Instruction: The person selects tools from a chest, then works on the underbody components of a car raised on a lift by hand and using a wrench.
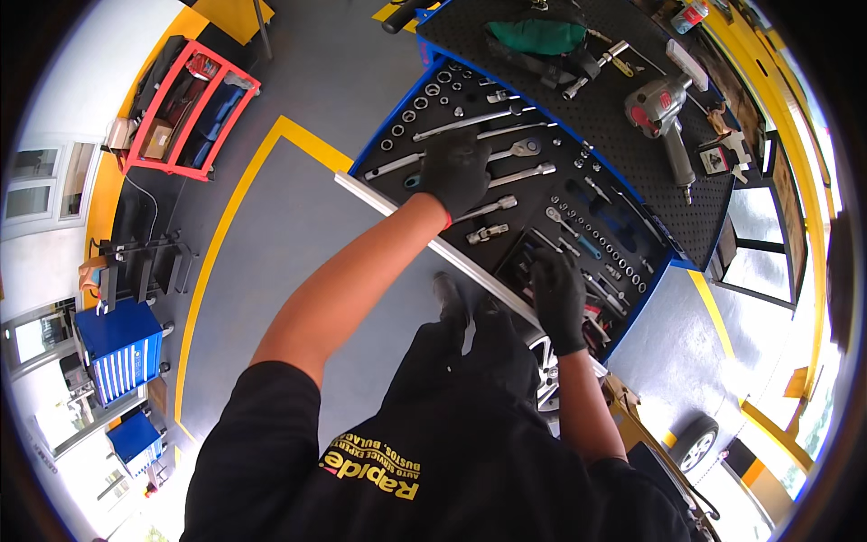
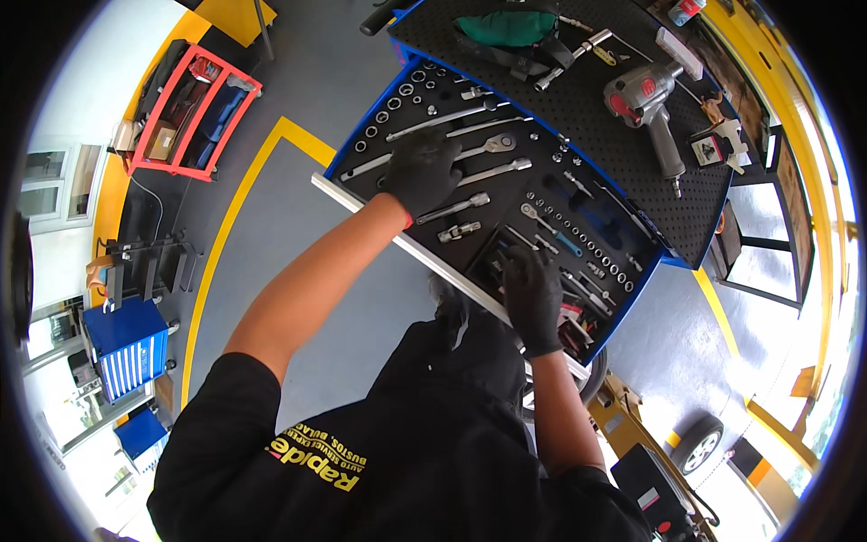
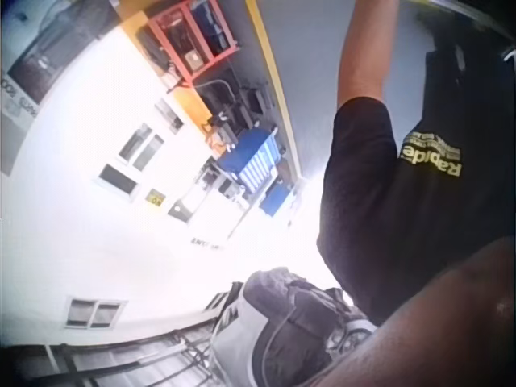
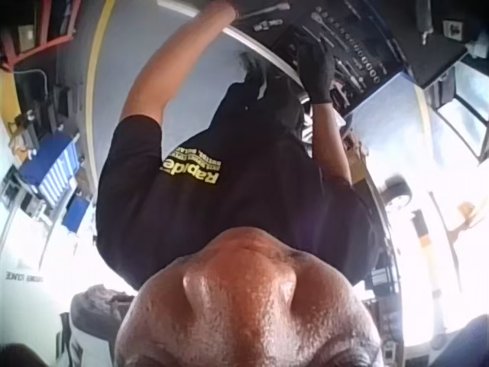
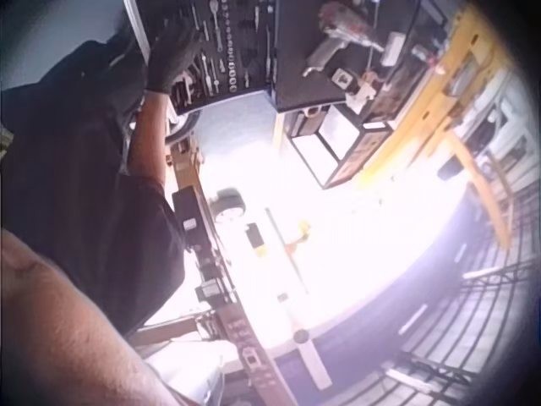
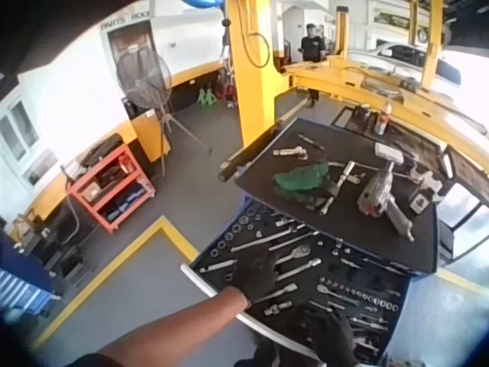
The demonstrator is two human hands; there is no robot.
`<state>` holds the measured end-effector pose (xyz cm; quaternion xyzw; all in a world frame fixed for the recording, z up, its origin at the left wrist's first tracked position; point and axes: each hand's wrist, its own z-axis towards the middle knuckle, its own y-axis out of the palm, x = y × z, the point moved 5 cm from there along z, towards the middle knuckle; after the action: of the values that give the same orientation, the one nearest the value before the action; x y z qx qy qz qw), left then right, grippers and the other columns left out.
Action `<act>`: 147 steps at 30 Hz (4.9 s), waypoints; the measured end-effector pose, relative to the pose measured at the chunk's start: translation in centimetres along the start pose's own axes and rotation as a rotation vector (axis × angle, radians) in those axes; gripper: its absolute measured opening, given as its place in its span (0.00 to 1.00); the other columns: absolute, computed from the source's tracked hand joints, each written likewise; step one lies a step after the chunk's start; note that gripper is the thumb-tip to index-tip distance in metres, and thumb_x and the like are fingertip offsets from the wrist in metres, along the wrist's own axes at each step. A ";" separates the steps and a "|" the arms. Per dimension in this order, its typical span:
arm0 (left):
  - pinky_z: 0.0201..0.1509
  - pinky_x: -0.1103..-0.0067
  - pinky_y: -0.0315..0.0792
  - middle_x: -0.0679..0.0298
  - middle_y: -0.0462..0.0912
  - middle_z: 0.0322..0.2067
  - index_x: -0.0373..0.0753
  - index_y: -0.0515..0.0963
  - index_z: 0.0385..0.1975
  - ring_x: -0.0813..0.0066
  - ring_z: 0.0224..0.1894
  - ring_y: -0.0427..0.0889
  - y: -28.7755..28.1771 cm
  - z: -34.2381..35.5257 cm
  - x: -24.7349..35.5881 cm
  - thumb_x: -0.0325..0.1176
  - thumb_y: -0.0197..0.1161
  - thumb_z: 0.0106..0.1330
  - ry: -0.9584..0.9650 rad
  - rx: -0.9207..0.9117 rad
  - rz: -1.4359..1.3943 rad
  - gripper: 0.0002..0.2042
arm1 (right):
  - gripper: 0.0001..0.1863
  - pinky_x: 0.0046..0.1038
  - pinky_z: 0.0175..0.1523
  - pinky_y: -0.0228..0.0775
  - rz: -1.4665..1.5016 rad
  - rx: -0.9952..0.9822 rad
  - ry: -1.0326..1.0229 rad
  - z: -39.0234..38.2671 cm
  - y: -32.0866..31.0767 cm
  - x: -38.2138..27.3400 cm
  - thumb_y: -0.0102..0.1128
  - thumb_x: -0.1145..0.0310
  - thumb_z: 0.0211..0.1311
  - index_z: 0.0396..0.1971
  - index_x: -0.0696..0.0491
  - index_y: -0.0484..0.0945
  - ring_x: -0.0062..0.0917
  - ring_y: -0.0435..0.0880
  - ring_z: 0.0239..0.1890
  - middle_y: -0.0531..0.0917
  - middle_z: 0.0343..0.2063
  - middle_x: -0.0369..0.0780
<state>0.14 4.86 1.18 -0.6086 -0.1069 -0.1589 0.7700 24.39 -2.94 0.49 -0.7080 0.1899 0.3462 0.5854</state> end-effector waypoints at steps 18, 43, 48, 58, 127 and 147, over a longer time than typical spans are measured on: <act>0.41 0.66 0.77 0.52 0.85 0.31 0.35 0.80 0.35 0.57 0.36 0.85 -6.4 4.5 5.8 0.35 0.58 0.62 -0.139 -0.302 -0.279 0.10 | 0.16 0.23 0.32 0.71 1.293 -0.392 0.269 13.0 2.2 -3.3 0.51 0.60 0.73 0.44 0.58 0.77 0.18 0.76 0.26 0.78 0.30 0.35; 0.52 0.65 0.76 0.56 0.82 0.45 0.40 0.81 0.40 0.55 0.48 0.83 -3.4 2.6 -11.2 0.33 0.60 0.58 -0.303 -0.480 0.388 0.11 | 0.19 0.17 0.25 0.65 1.015 -0.620 0.306 12.6 1.7 0.9 0.54 0.54 0.72 0.44 0.57 0.77 0.13 0.72 0.20 0.76 0.24 0.33; 0.54 0.64 0.74 0.52 0.81 0.45 0.40 0.80 0.39 0.55 0.50 0.80 -2.7 2.3 -11.6 0.43 0.58 0.61 -0.377 -0.411 0.377 0.15 | 0.18 0.17 0.25 0.65 1.003 -0.710 0.274 12.3 1.3 0.9 0.54 0.56 0.72 0.43 0.57 0.78 0.12 0.72 0.21 0.76 0.25 0.32; 0.49 0.77 0.74 0.60 0.82 0.45 0.38 0.76 0.47 0.72 0.46 0.82 -9.3 1.0 -9.6 0.43 0.57 0.71 -0.523 -0.141 -0.650 0.15 | 0.17 0.18 0.22 0.62 0.863 -0.800 0.174 13.3 -0.9 -1.6 0.51 0.59 0.74 0.49 0.57 0.77 0.12 0.68 0.16 0.75 0.22 0.32; 0.59 0.69 0.77 0.56 0.79 0.51 0.34 0.74 0.50 0.63 0.56 0.79 -58.2 -91.5 42.6 0.09 0.59 0.56 -1.694 1.030 1.941 0.22 | 0.20 0.21 0.27 0.69 0.708 -3.076 -1.974 -95.1 3.9 -65.8 0.55 0.52 0.68 0.38 0.57 0.79 0.18 0.75 0.21 0.78 0.24 0.37; 0.41 0.77 0.78 0.62 0.85 0.35 0.38 0.82 0.39 0.69 0.38 0.84 -60.0 -91.8 43.4 0.30 0.68 0.62 -1.733 0.349 2.315 0.08 | 0.05 0.34 0.36 0.79 2.034 -1.745 -2.374 -95.5 2.8 -63.9 0.58 0.75 0.62 0.36 0.60 0.75 0.41 0.86 0.31 0.83 0.28 0.50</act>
<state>15.24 -101.77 49.24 -0.1562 -0.0059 0.9623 0.2227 4.13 -104.02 51.21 -0.2050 0.1924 -0.7980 0.5331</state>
